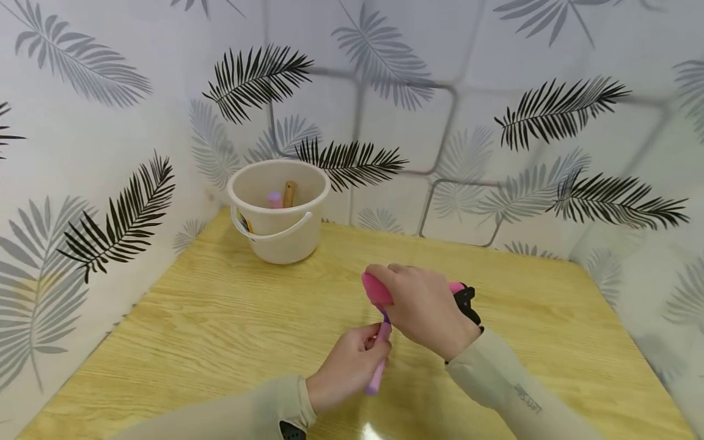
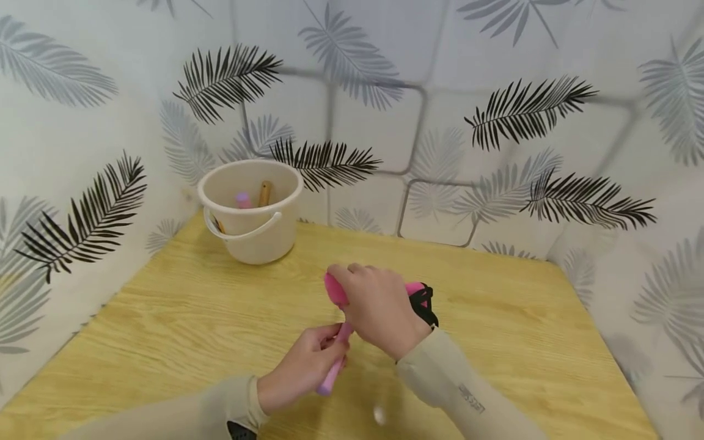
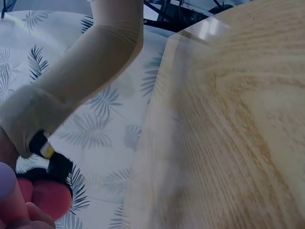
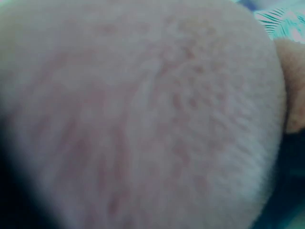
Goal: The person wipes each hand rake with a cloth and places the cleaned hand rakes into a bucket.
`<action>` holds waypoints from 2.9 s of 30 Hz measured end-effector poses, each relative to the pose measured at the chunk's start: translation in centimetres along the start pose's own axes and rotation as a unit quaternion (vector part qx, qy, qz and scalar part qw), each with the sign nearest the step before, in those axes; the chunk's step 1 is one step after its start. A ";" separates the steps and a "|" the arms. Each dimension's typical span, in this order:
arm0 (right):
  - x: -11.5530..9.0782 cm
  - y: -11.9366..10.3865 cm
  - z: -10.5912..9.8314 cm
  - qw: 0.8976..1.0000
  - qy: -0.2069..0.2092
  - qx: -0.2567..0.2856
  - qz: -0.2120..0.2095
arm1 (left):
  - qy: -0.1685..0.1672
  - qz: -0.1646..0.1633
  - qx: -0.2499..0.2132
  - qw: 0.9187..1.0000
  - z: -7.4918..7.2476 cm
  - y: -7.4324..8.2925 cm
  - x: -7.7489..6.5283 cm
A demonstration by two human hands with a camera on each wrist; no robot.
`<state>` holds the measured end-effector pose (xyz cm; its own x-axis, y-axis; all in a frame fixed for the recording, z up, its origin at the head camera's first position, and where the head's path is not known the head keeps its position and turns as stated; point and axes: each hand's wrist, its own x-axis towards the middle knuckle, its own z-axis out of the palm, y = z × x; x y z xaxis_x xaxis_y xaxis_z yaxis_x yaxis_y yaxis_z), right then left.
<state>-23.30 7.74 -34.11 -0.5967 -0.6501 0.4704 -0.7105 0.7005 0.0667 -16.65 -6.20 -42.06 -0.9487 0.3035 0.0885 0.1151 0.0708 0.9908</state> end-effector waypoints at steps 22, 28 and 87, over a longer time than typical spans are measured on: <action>1.6 1.3 1.2 0.996 -0.025 -0.065 -0.048 | -0.022 0.020 0.026 0.999 0.5 0.4 -0.3; 0.6 -0.4 0.2 0.988 -0.071 -0.039 -0.135 | -0.022 -0.006 0.000 1.000 0.3 0.2 0.0; -3.6 3.5 1.8 0.979 0.061 0.122 0.150 | 0.034 -0.003 -0.049 0.998 0.2 0.8 -0.1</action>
<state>-24.32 12.03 -37.21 -0.7542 -0.3755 0.5387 -0.5868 0.7536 -0.2962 -16.41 -6.01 -41.27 -0.9677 0.2371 0.0851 0.0823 -0.0218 0.9964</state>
